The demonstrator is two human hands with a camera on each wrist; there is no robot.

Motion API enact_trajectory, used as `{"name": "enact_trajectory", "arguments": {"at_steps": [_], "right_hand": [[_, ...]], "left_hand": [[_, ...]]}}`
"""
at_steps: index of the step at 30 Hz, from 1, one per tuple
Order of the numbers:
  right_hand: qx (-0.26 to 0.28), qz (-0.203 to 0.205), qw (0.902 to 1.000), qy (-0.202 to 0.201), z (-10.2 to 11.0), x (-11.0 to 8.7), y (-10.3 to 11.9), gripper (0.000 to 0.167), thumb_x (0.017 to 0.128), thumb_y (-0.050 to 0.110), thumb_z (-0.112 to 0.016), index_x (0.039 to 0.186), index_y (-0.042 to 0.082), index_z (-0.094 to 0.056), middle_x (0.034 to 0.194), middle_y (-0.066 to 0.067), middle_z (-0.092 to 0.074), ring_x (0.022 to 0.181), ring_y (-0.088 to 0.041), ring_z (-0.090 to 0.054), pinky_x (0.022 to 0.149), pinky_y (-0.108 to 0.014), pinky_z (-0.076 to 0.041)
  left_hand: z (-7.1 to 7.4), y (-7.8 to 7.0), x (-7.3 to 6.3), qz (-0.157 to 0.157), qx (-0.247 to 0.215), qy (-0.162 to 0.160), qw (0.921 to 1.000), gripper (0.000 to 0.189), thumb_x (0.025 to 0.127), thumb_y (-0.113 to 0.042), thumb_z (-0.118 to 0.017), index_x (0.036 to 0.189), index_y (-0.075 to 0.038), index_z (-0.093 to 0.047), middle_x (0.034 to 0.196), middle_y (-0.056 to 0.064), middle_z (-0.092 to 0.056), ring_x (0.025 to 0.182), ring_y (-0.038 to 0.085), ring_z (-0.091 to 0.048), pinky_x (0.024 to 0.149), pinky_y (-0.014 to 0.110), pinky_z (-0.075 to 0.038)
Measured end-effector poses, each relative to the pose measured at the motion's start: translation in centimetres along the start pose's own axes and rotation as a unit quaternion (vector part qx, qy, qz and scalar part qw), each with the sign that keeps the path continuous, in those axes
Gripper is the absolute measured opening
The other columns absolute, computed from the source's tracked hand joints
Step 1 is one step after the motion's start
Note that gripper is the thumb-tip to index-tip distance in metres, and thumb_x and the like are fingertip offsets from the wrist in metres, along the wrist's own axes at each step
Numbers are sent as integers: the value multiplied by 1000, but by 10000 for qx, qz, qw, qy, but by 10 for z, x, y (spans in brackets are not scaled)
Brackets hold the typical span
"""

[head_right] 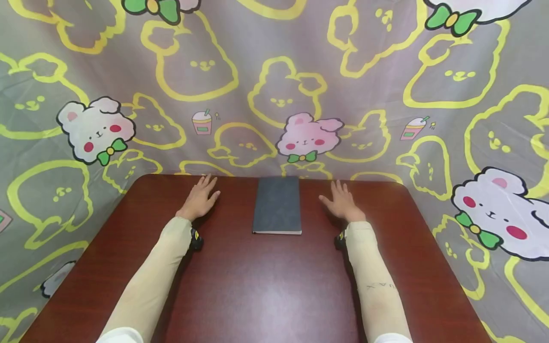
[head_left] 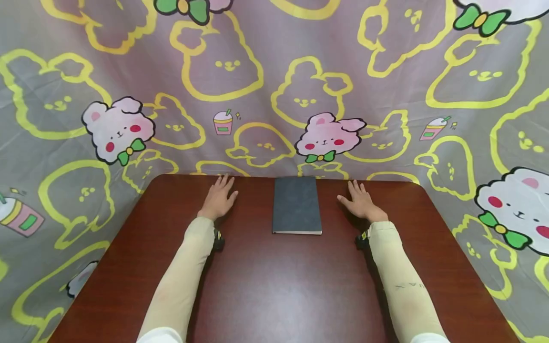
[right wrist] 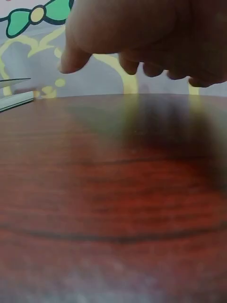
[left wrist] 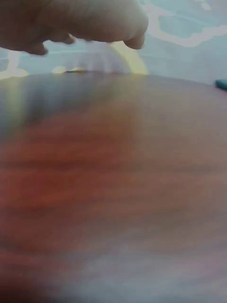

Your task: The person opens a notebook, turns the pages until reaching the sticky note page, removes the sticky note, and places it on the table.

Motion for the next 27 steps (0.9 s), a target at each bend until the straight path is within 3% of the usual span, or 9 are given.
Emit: {"name": "enact_trajectory", "arguments": {"at_steps": [6, 12, 18, 22, 27], "right_hand": [[635, 356, 9963, 467, -6, -1, 5, 88, 105, 51, -45, 160, -6, -8, 167, -30, 4, 153, -52, 7, 119, -72, -2], [985, 750, 9899, 696, -14, -1, 21, 83, 104, 50, -49, 162, 0, -17, 169, -24, -2, 155, -46, 6, 120, -70, -7], [1050, 1086, 9852, 804, -16, 0, 34, 84, 101, 48, -59, 162, 4, -21, 170, -22, -5, 155, -46, 2, 119, -70, -12], [1054, 1138, 9831, 967, -15, 0, 38, 91, 96, 48, -67, 163, 7, -20, 170, -20, -5, 156, -45, 2, 119, -70, -14], [1109, 1155, 9800, 1178, -12, 2, 40, 98, 91, 45, -74, 163, 8, -20, 170, -21, -4, 156, -44, 4, 119, -70, -14]], "left_hand": [[-4, -34, 7, -447, -433, 369, 9974, 59, 110, -34, -42, 158, -1, -33, 165, 23, -26, 153, 40, -23, 124, 54, -23], [-22, -86, 13, -1164, -324, 639, 9906, 55, 109, -35, -46, 155, -5, -41, 162, 20, -34, 151, 35, -33, 122, 49, -30], [-43, -133, 13, -1731, -21, 859, 9812, 55, 108, -38, -47, 155, -9, -43, 163, 16, -35, 152, 30, -32, 123, 44, -29], [-54, -157, 11, -1905, 175, 944, 9770, 56, 108, -40, -47, 156, -12, -43, 165, 13, -32, 153, 29, -29, 124, 43, -28], [-63, -173, 14, -1996, 527, 1025, 9731, 60, 107, -47, -45, 158, -15, -40, 166, 12, -28, 155, 32, -24, 125, 46, -25]]}}
Point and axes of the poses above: each hand's wrist, its own x-axis towards the middle knuckle, its own z-axis out of the back of the hand, y = z × x, the point moved 1 cm from there along x, towards the middle knuckle
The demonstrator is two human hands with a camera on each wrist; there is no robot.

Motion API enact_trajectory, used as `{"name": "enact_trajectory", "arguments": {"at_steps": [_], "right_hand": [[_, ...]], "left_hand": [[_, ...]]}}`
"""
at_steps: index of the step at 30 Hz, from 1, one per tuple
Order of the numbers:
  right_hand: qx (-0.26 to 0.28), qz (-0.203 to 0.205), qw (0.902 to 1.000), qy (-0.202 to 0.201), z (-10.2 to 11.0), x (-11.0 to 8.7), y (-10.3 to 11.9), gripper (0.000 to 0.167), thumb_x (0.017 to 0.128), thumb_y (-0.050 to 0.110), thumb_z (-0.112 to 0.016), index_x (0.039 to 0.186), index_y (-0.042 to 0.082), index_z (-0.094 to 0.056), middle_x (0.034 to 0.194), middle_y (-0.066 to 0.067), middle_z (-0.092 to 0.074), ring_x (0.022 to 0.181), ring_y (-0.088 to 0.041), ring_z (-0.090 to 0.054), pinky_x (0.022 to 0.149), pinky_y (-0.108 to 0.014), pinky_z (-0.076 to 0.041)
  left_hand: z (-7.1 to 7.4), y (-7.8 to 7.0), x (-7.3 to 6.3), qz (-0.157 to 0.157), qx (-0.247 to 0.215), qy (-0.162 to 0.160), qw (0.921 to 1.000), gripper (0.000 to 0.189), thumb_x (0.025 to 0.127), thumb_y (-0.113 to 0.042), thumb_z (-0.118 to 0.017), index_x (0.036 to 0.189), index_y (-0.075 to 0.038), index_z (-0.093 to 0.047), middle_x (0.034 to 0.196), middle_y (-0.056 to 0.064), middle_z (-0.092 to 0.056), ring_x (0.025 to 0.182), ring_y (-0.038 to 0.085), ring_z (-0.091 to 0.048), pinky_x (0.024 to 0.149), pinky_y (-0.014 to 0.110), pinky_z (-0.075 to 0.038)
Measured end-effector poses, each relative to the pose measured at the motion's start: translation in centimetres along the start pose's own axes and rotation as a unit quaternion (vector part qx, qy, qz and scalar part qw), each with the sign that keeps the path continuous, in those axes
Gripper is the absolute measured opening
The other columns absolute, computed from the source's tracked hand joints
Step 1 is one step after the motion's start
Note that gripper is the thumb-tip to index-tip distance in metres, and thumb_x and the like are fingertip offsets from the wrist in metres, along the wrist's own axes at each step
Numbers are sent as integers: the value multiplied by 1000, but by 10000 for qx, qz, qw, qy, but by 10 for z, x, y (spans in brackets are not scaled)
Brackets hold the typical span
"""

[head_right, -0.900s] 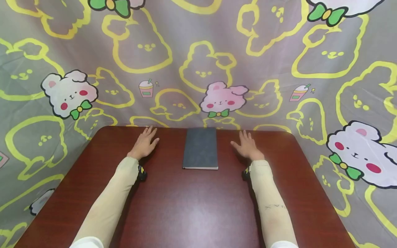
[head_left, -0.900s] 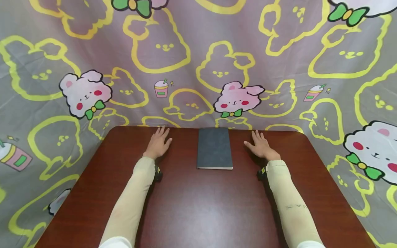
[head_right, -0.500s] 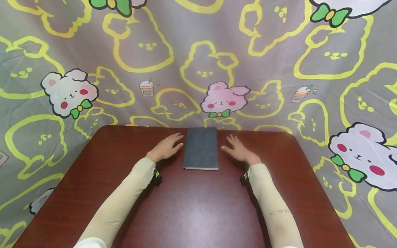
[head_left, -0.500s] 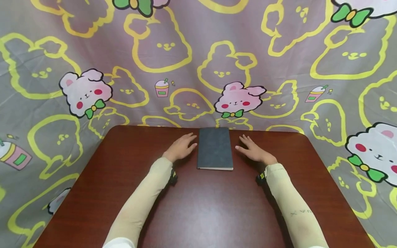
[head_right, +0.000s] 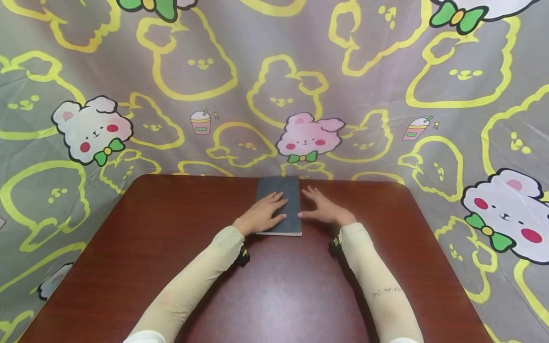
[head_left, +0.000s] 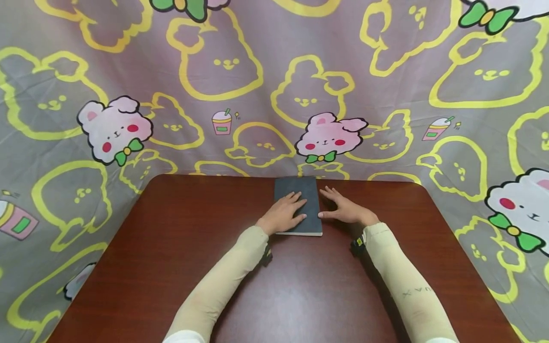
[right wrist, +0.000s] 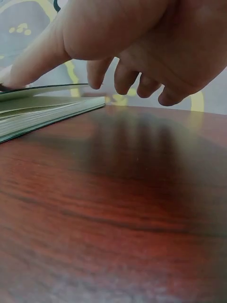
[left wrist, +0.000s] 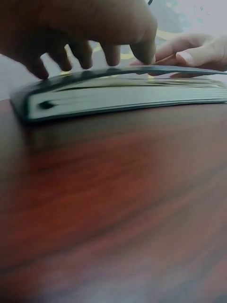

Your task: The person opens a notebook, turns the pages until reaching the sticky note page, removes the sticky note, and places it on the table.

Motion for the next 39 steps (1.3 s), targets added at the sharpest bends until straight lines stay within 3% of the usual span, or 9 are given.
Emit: {"name": "enact_trajectory", "arguments": {"at_steps": [7, 18, 30, 39], "right_hand": [[-170, 33, 9996, 234, 2, 6, -2, 107, 84, 45, -81, 163, 7, -19, 170, -22, -2, 155, -47, 5, 117, -72, -17], [-292, 2, 9989, 368, 3, 13, -6, 115, 76, 42, -90, 163, 10, -22, 170, -22, -1, 155, -46, 7, 118, -72, -16], [-202, 101, 9994, 270, 0, 13, -8, 118, 73, 39, -92, 163, 11, -22, 171, -19, 0, 156, -43, 8, 119, -69, -18], [-107, 44, 9996, 257, 0, 14, -9, 119, 72, 42, -92, 163, 13, -22, 171, -17, 0, 156, -42, 8, 118, -70, -18]], "left_hand": [[-5, -6, 4, 251, 227, 465, 9983, 65, 106, -54, -42, 161, -21, -33, 169, 9, -22, 157, 32, -17, 126, 49, -18], [-4, -9, 6, 339, 61, 490, 9982, 65, 105, -54, -44, 160, -22, -33, 169, 8, -21, 157, 32, -14, 127, 48, -16], [-3, -10, 7, 400, 13, 215, 9990, 58, 105, -46, -52, 154, -16, -46, 165, 11, -32, 154, 32, -25, 125, 48, -23], [1, -8, 6, 276, 154, 15, 9995, 51, 104, -39, -56, 148, -13, -55, 159, 13, -42, 149, 30, -38, 121, 45, -32]]}}
Point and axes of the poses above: each hand's wrist, its own x-axis towards the middle knuckle, its own z-axis out of the back of the hand, y = z × x, the point moved 1 cm from there along x, towards the middle knuckle
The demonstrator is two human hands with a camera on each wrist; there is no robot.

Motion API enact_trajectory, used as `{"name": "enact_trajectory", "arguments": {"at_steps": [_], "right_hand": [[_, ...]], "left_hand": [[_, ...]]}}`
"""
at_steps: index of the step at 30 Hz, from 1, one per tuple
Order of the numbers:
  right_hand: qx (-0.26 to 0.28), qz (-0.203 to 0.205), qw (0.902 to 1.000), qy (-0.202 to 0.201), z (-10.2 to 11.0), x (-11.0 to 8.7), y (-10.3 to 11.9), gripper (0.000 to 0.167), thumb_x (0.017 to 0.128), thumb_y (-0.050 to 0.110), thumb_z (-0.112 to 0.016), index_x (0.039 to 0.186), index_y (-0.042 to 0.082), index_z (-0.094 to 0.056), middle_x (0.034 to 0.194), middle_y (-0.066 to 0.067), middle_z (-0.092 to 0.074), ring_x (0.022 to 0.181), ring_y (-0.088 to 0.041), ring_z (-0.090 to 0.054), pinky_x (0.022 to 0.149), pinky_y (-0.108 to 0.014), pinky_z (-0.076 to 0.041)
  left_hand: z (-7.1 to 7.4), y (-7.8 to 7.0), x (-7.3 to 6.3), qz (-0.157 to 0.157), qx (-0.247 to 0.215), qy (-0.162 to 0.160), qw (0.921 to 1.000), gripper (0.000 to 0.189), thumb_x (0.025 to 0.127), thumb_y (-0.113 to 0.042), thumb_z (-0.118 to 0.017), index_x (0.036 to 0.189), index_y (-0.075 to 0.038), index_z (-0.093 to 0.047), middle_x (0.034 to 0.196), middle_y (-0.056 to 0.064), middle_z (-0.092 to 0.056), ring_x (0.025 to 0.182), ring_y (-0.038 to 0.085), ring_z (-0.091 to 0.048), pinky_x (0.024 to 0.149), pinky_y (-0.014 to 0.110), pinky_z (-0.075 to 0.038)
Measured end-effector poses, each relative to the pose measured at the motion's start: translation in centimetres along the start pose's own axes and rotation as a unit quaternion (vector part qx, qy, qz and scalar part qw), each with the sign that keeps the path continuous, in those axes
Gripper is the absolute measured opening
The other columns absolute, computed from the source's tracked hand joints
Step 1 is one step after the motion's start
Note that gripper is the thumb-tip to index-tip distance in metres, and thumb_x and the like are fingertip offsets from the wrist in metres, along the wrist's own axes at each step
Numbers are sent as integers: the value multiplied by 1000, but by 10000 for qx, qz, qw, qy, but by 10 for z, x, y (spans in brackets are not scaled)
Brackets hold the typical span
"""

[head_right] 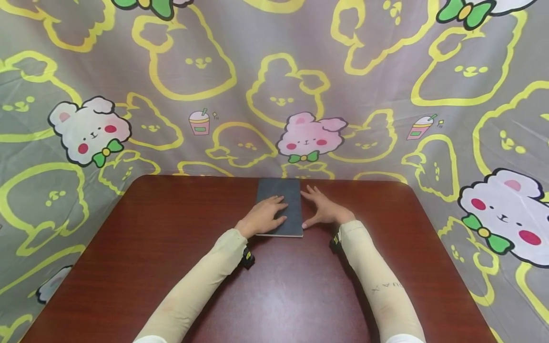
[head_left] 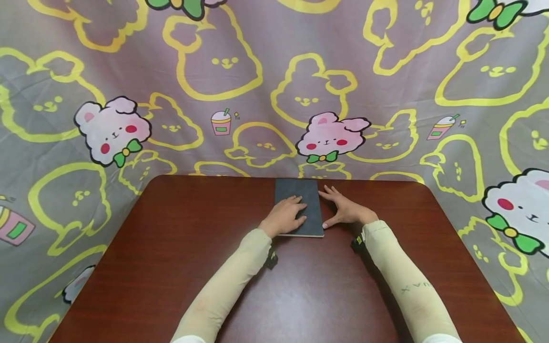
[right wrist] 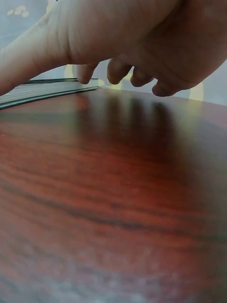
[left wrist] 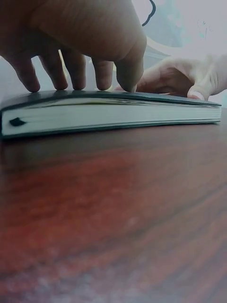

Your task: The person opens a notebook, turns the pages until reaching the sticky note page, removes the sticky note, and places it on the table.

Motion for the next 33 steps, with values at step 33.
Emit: {"name": "enact_trajectory", "arguments": {"at_steps": [33], "right_hand": [[-7, 625, 9973, -397, 28, 0, 32, 116, 75, 38, -91, 164, 12, -20, 171, -16, -1, 157, -40, 5, 118, -67, -24]], "left_hand": [[38, -25, 10, -8, -180, -945, 9954, 53, 105, -44, -51, 145, -10, -58, 158, 12, -45, 148, 29, -40, 121, 47, -34]]}}
Point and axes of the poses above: each hand's wrist, its own x-axis towards the middle knuckle, its own z-axis out of the back of the hand, y = z × x, the point moved 1 cm from there along x, towards the middle knuckle
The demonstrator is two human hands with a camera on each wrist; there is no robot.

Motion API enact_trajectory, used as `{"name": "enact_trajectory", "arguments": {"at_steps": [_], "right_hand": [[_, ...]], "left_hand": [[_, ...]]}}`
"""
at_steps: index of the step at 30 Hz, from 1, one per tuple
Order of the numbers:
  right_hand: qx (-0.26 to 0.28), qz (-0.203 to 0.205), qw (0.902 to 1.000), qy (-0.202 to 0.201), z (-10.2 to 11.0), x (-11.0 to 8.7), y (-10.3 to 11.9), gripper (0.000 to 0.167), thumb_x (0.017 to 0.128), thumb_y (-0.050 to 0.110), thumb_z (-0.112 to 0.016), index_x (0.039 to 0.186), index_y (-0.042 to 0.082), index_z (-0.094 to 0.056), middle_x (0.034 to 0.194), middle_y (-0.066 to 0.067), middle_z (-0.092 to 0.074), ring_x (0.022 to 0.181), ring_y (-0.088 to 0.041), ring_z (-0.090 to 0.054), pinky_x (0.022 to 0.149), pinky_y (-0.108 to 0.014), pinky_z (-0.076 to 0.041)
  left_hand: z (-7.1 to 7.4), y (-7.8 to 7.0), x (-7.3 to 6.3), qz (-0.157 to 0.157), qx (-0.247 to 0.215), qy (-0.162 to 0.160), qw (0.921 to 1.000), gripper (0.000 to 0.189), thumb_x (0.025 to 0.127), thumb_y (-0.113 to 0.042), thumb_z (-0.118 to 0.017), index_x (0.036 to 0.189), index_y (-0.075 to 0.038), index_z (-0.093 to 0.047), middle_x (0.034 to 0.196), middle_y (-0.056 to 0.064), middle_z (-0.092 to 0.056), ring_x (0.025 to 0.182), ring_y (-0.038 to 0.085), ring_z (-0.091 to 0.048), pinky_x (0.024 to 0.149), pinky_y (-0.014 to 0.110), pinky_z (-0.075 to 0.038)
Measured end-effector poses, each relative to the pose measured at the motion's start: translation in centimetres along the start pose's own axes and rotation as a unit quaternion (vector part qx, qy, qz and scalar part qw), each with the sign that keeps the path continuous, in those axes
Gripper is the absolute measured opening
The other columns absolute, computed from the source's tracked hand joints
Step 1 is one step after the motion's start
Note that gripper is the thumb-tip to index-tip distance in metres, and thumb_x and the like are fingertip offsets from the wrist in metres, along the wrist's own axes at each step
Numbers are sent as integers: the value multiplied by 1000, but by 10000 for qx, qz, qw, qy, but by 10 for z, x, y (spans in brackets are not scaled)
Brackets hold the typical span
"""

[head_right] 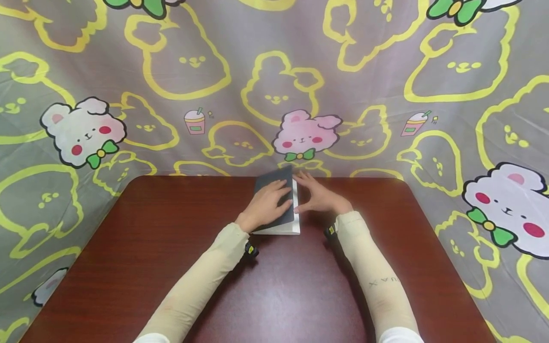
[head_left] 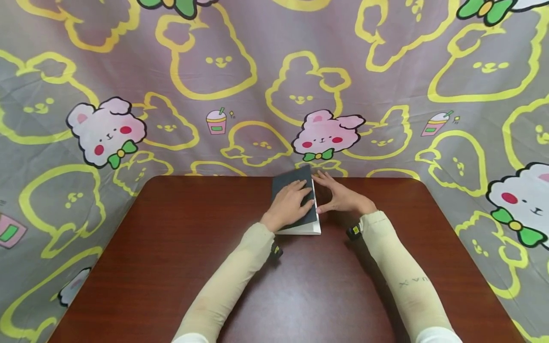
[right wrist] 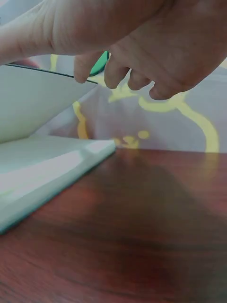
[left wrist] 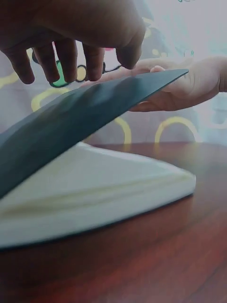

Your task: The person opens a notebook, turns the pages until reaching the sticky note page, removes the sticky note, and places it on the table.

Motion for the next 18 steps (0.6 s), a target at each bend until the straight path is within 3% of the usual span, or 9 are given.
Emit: {"name": "enact_trajectory", "arguments": {"at_steps": [8, 12, 18], "right_hand": [[-96, 347, 9992, -175, 2, 10, 18, 111, 79, 39, -88, 163, 12, -22, 171, -18, -3, 156, -43, 4, 118, -69, -23], [-107, 441, 9987, -229, 2, 14, 24, 111, 79, 41, -87, 164, 15, -20, 172, -14, -4, 157, -42, 4, 119, -69, -19], [-121, 790, 9959, -426, -3, 20, 29, 114, 78, 34, -89, 163, 7, -17, 170, -19, -8, 156, -43, 0, 120, -69, -16]], "left_hand": [[20, 6, 4, -65, -87, -443, 9990, 51, 101, -43, -57, 144, -13, -60, 157, 13, -46, 148, 32, -39, 120, 50, -35], [29, 11, 3, -29, 8, -502, 9987, 52, 100, -45, -58, 141, -14, -63, 157, 13, -46, 148, 32, -39, 120, 50, -34], [46, 22, -4, 79, 295, -591, 9978, 51, 98, -46, -59, 138, -14, -65, 157, 13, -46, 148, 33, -38, 121, 48, -33]]}}
Point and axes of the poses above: each hand's wrist, its own x-axis towards the middle knuckle, its own z-axis out of the back of the hand, y = z × x, the point moved 1 cm from there along x, towards the middle knuckle
